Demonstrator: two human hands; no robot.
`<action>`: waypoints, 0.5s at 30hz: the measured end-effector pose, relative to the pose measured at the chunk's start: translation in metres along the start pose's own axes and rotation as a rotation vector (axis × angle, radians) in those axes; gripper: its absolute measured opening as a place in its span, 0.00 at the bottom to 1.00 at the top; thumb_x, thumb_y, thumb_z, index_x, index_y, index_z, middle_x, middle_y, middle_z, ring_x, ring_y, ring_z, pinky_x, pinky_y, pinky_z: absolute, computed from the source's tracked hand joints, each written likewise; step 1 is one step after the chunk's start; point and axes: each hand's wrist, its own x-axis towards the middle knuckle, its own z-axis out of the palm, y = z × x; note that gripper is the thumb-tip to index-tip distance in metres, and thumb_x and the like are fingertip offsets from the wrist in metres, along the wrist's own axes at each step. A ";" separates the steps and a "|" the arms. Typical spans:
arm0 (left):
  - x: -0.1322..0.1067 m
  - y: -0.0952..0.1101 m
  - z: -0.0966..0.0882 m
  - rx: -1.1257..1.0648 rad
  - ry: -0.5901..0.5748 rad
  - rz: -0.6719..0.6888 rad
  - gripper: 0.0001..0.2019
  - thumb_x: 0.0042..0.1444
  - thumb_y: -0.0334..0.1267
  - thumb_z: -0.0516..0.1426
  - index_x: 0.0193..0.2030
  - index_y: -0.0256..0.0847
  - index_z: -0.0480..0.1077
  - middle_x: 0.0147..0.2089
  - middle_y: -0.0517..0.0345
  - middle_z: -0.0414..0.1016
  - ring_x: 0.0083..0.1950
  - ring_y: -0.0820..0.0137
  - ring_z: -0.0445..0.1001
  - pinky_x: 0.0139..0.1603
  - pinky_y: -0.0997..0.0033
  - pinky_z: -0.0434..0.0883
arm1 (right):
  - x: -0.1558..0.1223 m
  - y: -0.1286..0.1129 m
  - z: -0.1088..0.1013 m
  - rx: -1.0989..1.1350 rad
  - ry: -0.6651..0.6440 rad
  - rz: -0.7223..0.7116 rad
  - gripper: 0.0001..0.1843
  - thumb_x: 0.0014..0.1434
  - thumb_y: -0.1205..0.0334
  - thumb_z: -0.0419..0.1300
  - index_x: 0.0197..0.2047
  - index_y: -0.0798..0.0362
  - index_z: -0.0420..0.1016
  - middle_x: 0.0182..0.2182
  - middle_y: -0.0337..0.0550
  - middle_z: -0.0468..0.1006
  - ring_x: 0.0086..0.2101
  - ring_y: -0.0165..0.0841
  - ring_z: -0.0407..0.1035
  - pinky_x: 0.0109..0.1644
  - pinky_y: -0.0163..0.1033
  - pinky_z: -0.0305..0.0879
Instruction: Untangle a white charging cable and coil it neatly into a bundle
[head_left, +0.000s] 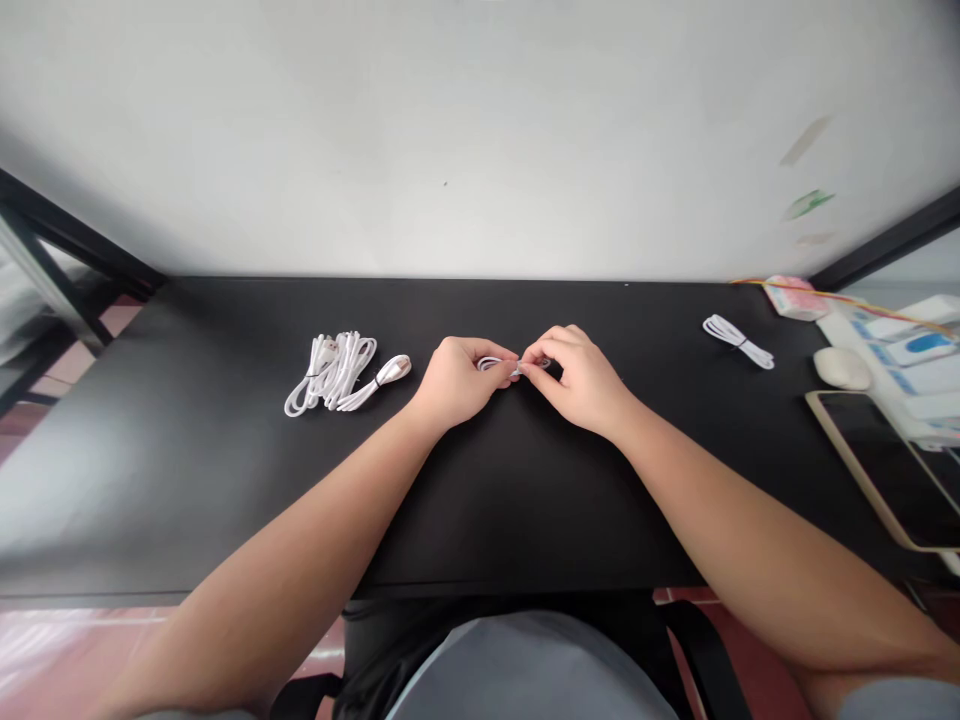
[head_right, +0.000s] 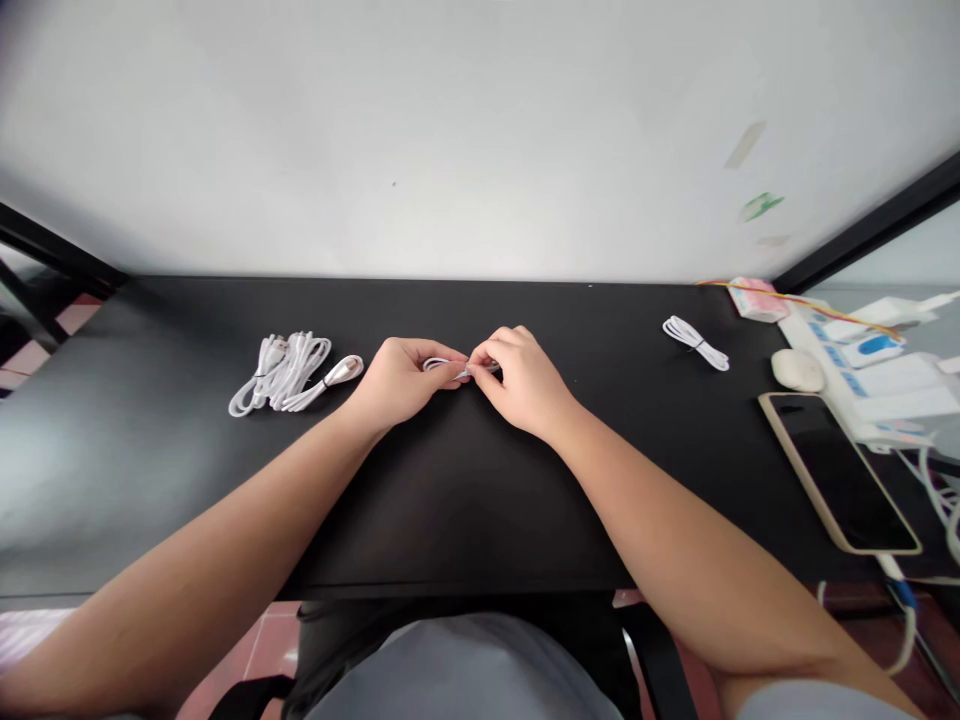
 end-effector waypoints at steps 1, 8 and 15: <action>0.000 -0.001 0.001 -0.005 0.007 -0.007 0.11 0.52 0.42 0.65 0.38 0.38 0.82 0.35 0.50 0.83 0.37 0.62 0.82 0.43 0.63 0.77 | 0.000 0.000 0.001 0.007 -0.001 0.010 0.05 0.63 0.66 0.61 0.34 0.50 0.76 0.34 0.43 0.76 0.38 0.38 0.66 0.44 0.46 0.66; -0.002 0.003 0.008 -0.103 0.083 0.026 0.14 0.52 0.45 0.67 0.39 0.38 0.82 0.38 0.49 0.83 0.39 0.62 0.82 0.45 0.63 0.77 | 0.000 -0.001 0.004 -0.030 0.186 0.055 0.03 0.61 0.63 0.64 0.35 0.48 0.80 0.32 0.43 0.73 0.38 0.39 0.66 0.46 0.48 0.66; -0.001 0.005 0.012 -0.340 0.140 -0.054 0.20 0.46 0.45 0.71 0.44 0.35 0.80 0.42 0.48 0.83 0.42 0.63 0.82 0.51 0.61 0.78 | 0.000 -0.001 0.001 -0.004 0.180 -0.030 0.05 0.64 0.62 0.62 0.40 0.47 0.81 0.31 0.42 0.74 0.35 0.36 0.68 0.41 0.44 0.67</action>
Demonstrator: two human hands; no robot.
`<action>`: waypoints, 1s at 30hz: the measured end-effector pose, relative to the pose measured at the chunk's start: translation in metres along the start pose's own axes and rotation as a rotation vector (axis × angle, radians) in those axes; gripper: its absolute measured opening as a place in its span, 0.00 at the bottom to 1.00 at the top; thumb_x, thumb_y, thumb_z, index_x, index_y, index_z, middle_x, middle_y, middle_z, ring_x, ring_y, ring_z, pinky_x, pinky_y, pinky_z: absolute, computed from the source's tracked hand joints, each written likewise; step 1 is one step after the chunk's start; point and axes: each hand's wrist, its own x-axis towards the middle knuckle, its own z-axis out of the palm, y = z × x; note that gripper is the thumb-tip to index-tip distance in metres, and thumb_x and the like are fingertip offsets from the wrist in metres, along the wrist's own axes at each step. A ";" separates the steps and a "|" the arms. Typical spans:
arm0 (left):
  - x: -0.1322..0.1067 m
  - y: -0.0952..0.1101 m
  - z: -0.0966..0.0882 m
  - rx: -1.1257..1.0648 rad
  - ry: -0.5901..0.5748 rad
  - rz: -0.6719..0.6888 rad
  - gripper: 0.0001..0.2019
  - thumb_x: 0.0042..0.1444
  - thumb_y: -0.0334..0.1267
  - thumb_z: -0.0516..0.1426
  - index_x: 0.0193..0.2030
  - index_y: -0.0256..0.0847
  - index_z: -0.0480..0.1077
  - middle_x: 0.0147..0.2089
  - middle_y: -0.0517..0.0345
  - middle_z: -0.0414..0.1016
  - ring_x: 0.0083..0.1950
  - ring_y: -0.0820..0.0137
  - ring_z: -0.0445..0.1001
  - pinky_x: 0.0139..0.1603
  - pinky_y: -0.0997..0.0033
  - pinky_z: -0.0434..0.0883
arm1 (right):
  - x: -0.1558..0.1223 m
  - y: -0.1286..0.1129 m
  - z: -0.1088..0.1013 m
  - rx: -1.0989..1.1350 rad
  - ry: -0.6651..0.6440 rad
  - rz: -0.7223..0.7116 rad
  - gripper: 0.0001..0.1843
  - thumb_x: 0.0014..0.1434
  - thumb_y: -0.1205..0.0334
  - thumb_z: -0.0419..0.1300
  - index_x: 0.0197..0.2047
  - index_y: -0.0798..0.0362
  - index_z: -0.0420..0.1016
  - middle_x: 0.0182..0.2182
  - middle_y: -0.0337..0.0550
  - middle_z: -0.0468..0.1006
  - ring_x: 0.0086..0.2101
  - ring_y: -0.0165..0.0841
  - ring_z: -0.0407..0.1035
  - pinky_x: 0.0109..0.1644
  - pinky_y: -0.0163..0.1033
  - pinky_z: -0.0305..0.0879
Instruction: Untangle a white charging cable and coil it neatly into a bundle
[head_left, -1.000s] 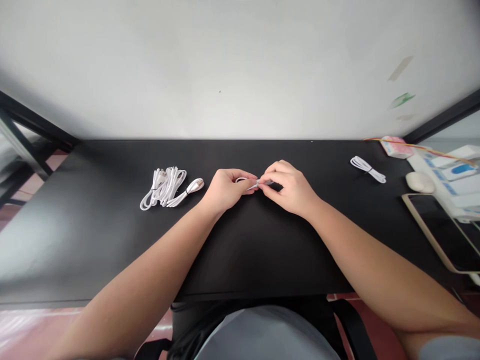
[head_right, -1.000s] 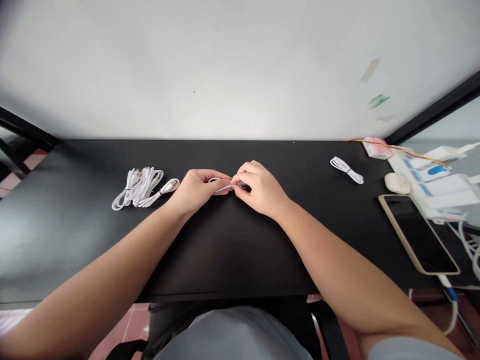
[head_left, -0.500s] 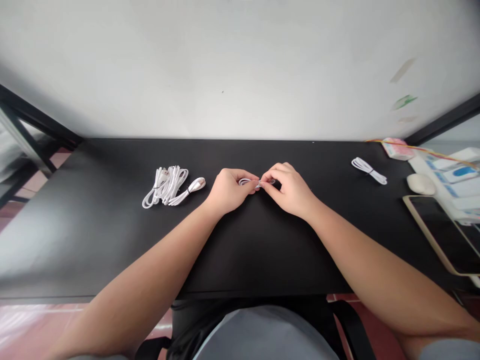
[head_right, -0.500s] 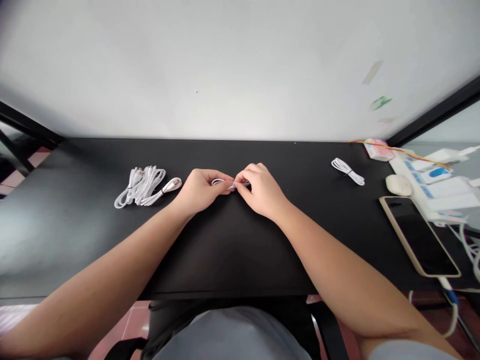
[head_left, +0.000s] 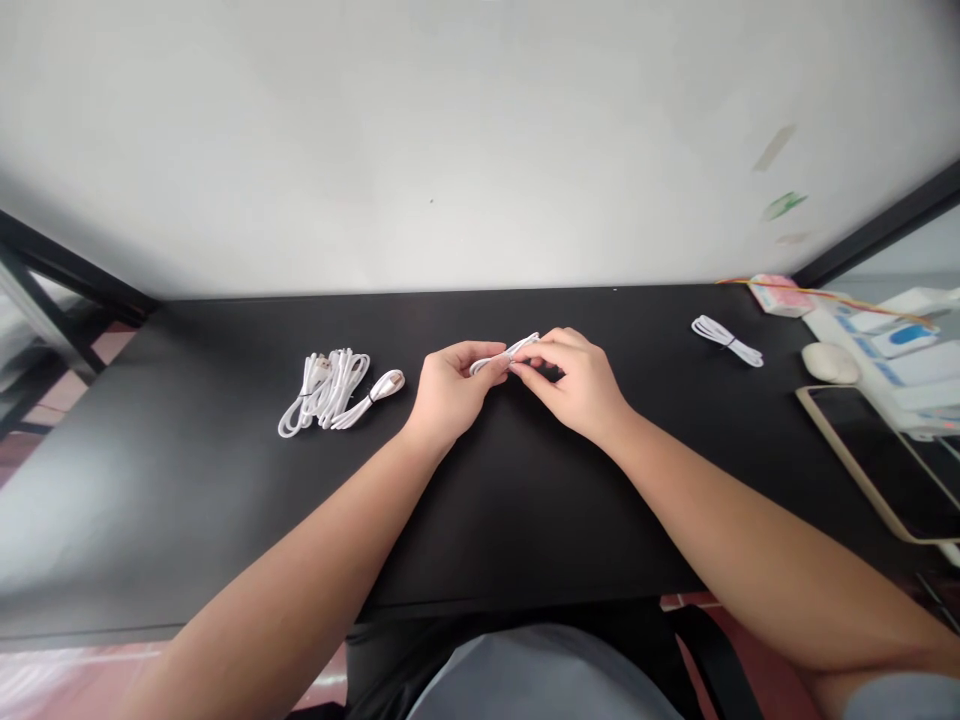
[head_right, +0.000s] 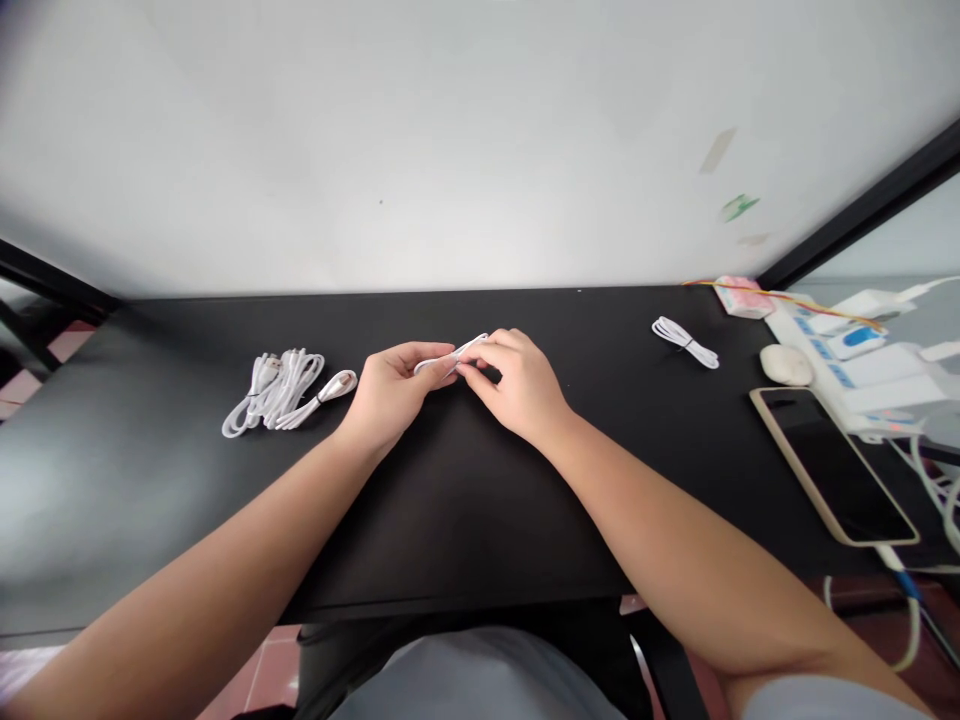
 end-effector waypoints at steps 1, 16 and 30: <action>0.000 0.000 0.000 -0.025 -0.012 -0.012 0.21 0.46 0.44 0.71 0.44 0.34 0.80 0.43 0.48 0.83 0.43 0.64 0.82 0.52 0.60 0.78 | 0.000 0.000 0.000 0.014 -0.005 0.005 0.05 0.64 0.62 0.62 0.40 0.47 0.81 0.31 0.42 0.75 0.35 0.36 0.69 0.40 0.43 0.68; 0.004 -0.002 -0.003 -0.274 -0.065 -0.136 0.13 0.44 0.38 0.72 0.36 0.34 0.81 0.38 0.51 0.82 0.40 0.69 0.80 0.54 0.61 0.76 | -0.001 -0.001 0.001 0.087 0.020 0.004 0.06 0.64 0.65 0.61 0.38 0.48 0.81 0.37 0.41 0.84 0.39 0.37 0.77 0.45 0.43 0.72; 0.004 -0.002 -0.002 -0.297 -0.025 -0.165 0.12 0.43 0.35 0.72 0.36 0.33 0.82 0.37 0.50 0.83 0.40 0.68 0.80 0.56 0.60 0.75 | -0.002 -0.008 0.003 0.024 0.028 -0.054 0.07 0.65 0.66 0.60 0.38 0.48 0.80 0.37 0.41 0.84 0.36 0.36 0.77 0.43 0.42 0.71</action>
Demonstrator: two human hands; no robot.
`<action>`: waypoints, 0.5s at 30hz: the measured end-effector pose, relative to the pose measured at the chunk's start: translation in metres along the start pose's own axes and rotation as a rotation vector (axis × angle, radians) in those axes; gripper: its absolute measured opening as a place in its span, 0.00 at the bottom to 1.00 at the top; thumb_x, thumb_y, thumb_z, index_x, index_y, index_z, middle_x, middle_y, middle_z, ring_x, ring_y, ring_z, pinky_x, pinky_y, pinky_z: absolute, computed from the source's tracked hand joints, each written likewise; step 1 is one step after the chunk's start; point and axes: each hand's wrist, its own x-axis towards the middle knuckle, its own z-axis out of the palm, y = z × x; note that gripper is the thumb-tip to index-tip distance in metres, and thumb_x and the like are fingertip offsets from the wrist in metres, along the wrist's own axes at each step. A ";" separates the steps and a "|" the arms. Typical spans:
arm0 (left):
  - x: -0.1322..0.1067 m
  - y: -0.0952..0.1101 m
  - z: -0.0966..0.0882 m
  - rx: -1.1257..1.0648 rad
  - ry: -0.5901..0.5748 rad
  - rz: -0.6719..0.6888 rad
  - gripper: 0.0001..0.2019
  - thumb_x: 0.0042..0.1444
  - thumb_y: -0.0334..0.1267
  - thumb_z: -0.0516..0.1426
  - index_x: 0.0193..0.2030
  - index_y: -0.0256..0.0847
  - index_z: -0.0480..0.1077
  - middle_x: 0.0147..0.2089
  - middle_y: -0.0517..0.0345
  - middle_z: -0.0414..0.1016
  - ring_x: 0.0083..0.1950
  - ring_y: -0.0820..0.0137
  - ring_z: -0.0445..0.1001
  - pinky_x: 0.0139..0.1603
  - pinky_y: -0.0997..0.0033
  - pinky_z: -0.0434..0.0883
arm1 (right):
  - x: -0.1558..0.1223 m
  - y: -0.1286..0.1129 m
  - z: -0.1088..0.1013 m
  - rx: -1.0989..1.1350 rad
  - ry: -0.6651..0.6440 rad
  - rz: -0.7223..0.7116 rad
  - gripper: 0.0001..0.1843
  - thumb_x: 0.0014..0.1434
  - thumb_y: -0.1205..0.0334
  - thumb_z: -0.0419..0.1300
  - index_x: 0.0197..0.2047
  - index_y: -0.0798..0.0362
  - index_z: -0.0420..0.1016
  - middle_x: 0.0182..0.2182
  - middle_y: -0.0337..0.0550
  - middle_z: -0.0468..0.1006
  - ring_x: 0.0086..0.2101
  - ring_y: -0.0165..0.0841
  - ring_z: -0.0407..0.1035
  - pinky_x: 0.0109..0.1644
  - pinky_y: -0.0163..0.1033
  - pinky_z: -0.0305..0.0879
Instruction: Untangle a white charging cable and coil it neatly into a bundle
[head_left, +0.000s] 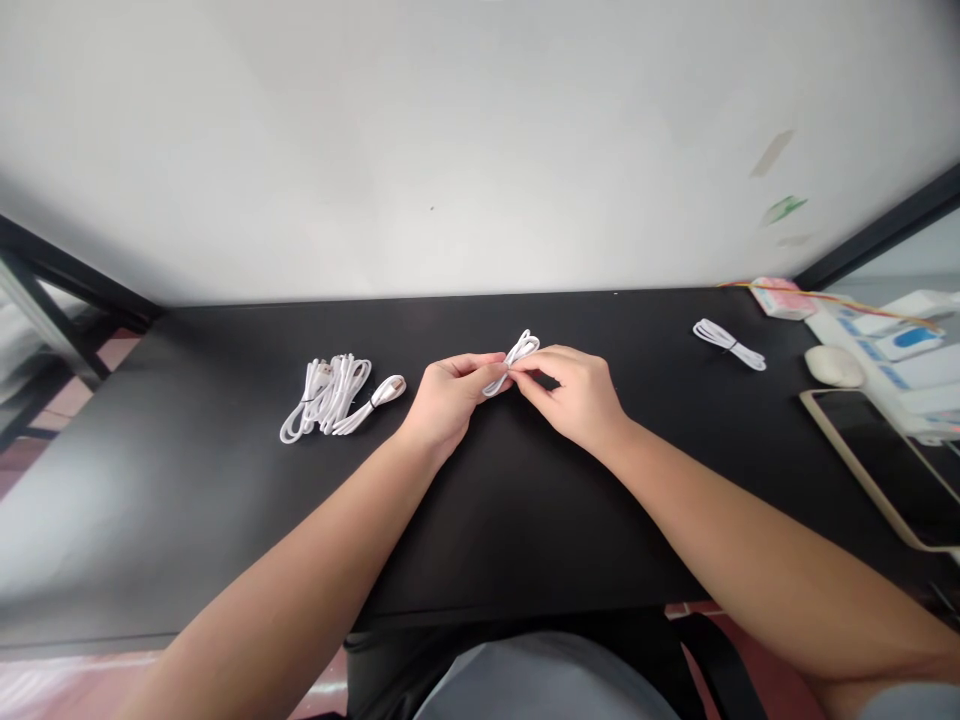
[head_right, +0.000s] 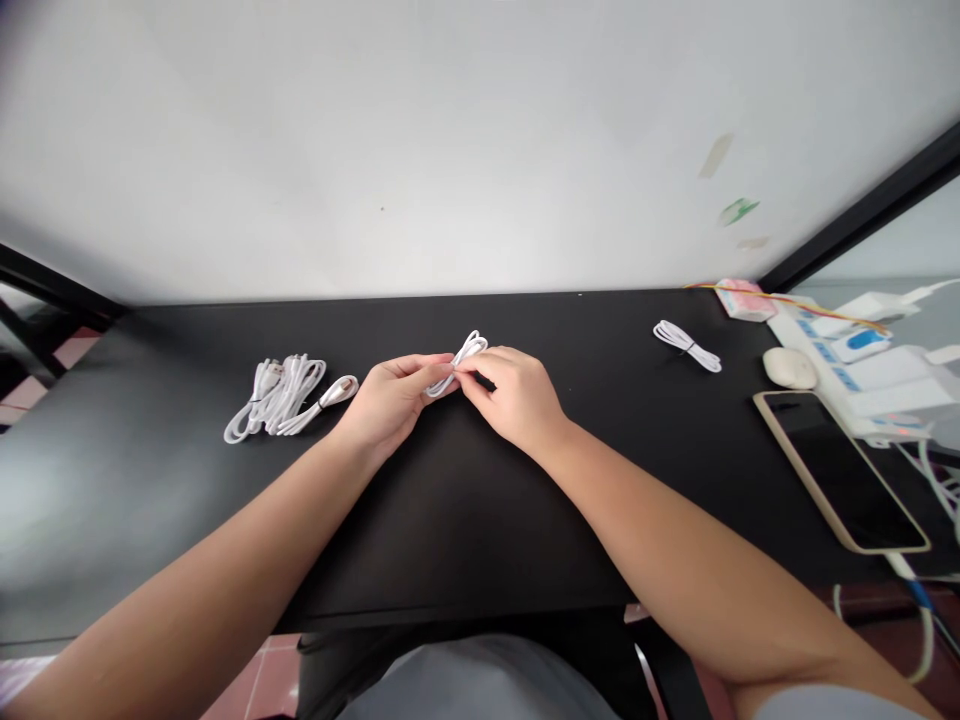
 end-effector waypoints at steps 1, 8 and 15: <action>0.000 0.000 -0.001 0.013 -0.016 0.015 0.13 0.44 0.36 0.72 0.37 0.33 0.82 0.37 0.50 0.83 0.41 0.67 0.80 0.56 0.59 0.75 | 0.000 0.000 0.000 0.006 0.002 0.007 0.07 0.64 0.66 0.60 0.38 0.48 0.80 0.36 0.41 0.84 0.36 0.36 0.77 0.42 0.42 0.71; -0.003 0.001 -0.006 0.220 -0.105 0.093 0.19 0.44 0.39 0.72 0.44 0.37 0.82 0.44 0.49 0.84 0.46 0.64 0.80 0.55 0.63 0.73 | -0.001 0.000 -0.004 0.037 0.016 0.048 0.06 0.63 0.66 0.62 0.36 0.49 0.80 0.33 0.39 0.83 0.32 0.33 0.75 0.38 0.39 0.70; -0.002 -0.001 -0.004 0.328 0.004 0.149 0.17 0.45 0.40 0.71 0.42 0.36 0.82 0.40 0.50 0.84 0.42 0.64 0.80 0.50 0.62 0.76 | -0.001 0.003 0.002 0.054 0.024 -0.021 0.06 0.64 0.67 0.62 0.38 0.49 0.81 0.36 0.40 0.84 0.34 0.34 0.76 0.40 0.40 0.72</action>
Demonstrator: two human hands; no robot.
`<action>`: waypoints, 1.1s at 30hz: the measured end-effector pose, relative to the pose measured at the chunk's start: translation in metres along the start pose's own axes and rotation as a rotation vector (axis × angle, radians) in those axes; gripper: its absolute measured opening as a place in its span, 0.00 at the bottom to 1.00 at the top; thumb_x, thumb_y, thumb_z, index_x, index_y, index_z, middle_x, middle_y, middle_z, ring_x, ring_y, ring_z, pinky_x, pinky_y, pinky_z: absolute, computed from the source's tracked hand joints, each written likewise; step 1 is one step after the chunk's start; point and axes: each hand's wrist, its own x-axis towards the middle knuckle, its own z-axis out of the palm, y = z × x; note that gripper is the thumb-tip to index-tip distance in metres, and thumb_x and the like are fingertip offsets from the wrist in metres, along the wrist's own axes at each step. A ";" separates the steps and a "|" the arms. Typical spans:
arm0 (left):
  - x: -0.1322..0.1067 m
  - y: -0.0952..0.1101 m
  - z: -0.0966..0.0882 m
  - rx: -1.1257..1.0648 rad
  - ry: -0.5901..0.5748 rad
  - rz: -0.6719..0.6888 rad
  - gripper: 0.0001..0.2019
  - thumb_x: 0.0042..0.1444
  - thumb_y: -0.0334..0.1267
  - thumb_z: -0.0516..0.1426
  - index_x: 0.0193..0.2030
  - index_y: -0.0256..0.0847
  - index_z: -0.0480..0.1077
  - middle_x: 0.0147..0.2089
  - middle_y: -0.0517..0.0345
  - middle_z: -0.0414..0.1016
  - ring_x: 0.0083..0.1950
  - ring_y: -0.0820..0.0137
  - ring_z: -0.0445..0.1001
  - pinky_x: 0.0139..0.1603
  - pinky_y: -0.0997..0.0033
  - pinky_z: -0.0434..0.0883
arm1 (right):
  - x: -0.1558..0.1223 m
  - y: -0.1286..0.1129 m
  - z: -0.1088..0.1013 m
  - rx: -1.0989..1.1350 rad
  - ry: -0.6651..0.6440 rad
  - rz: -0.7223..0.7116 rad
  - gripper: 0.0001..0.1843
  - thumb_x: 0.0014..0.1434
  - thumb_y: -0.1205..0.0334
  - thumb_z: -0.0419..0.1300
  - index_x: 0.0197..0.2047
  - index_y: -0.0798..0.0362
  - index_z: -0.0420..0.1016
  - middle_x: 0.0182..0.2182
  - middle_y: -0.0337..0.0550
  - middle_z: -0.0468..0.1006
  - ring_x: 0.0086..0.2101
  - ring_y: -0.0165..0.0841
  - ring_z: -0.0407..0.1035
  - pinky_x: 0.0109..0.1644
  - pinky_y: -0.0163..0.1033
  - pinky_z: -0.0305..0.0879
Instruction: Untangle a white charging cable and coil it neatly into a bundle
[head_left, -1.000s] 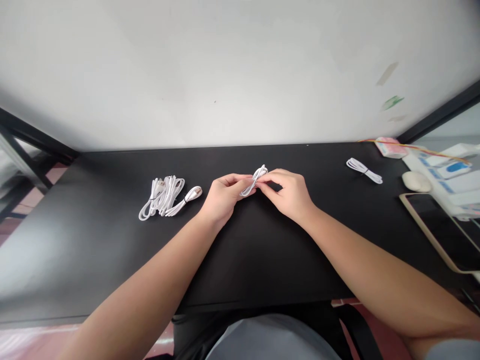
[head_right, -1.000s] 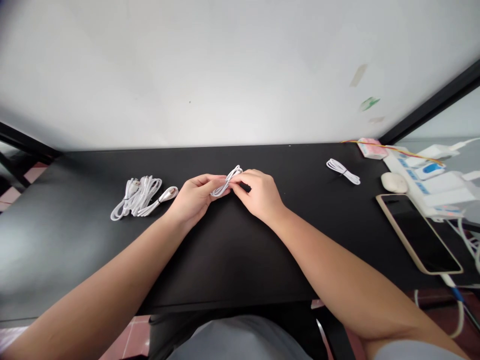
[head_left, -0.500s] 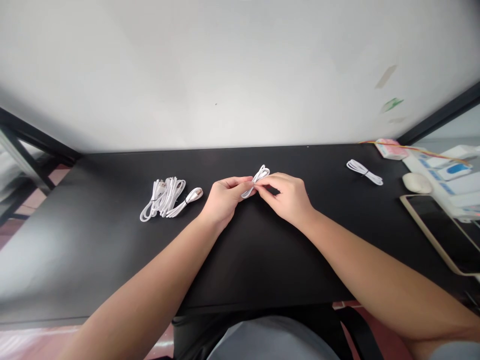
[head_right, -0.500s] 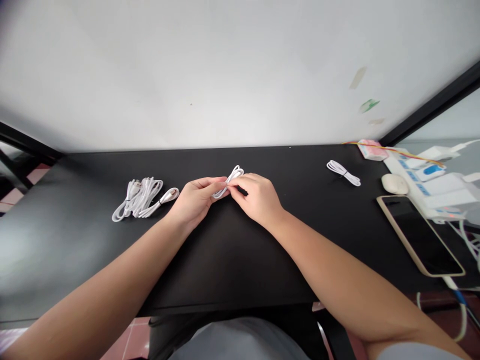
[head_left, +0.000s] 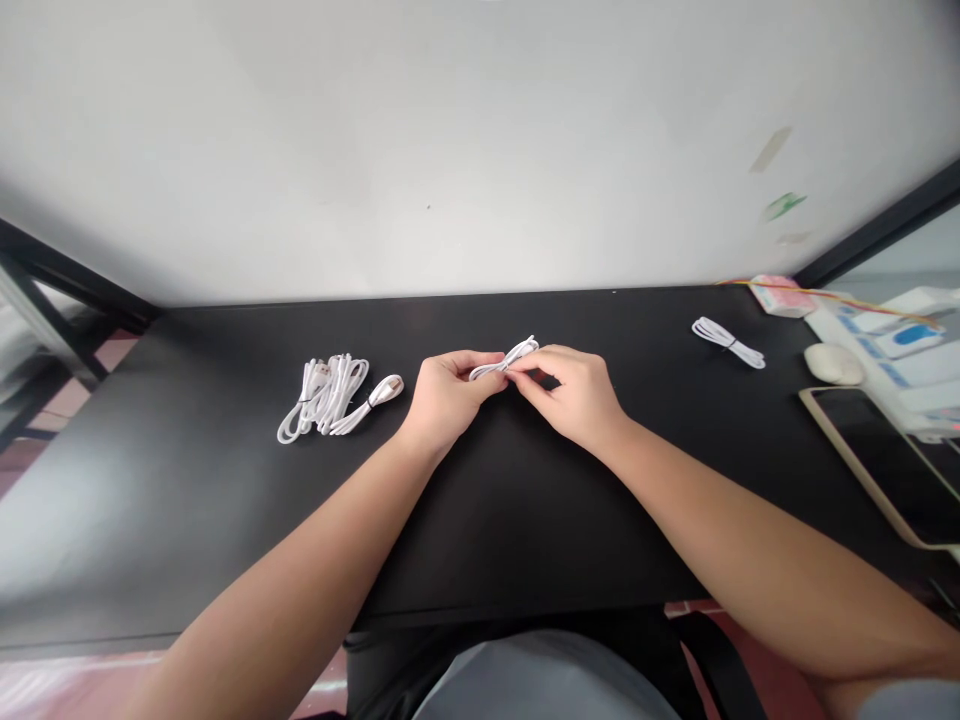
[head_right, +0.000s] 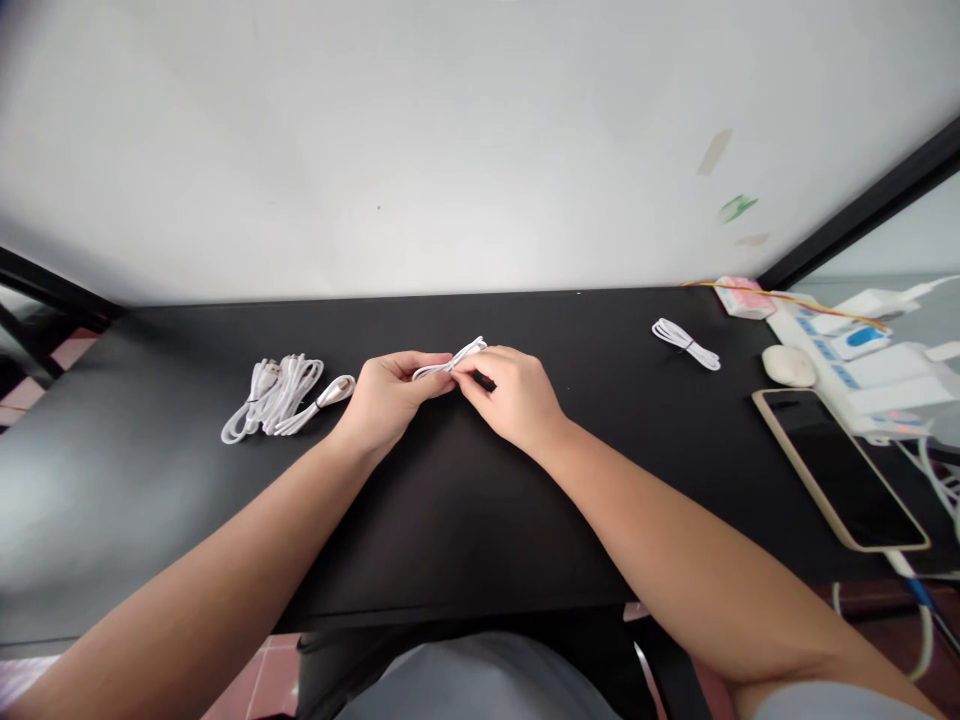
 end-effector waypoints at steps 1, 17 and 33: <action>0.000 -0.001 0.000 -0.005 0.012 0.001 0.17 0.45 0.40 0.71 0.42 0.36 0.82 0.40 0.50 0.84 0.42 0.64 0.80 0.50 0.62 0.76 | 0.000 0.001 0.001 -0.006 0.005 -0.033 0.06 0.64 0.67 0.61 0.39 0.49 0.81 0.37 0.40 0.84 0.36 0.34 0.76 0.42 0.41 0.72; 0.002 0.004 -0.003 -0.052 -0.145 -0.100 0.17 0.45 0.42 0.71 0.41 0.34 0.83 0.40 0.48 0.84 0.46 0.62 0.81 0.57 0.58 0.76 | 0.003 0.011 -0.007 -0.058 -0.104 -0.132 0.07 0.66 0.64 0.61 0.42 0.48 0.81 0.35 0.43 0.77 0.36 0.34 0.70 0.41 0.42 0.70; 0.000 0.003 -0.001 -0.125 -0.150 -0.152 0.17 0.43 0.40 0.73 0.40 0.34 0.82 0.39 0.48 0.83 0.47 0.61 0.81 0.61 0.54 0.74 | 0.006 0.015 -0.011 -0.033 -0.202 -0.080 0.04 0.65 0.63 0.60 0.38 0.50 0.77 0.35 0.43 0.75 0.36 0.35 0.68 0.41 0.42 0.67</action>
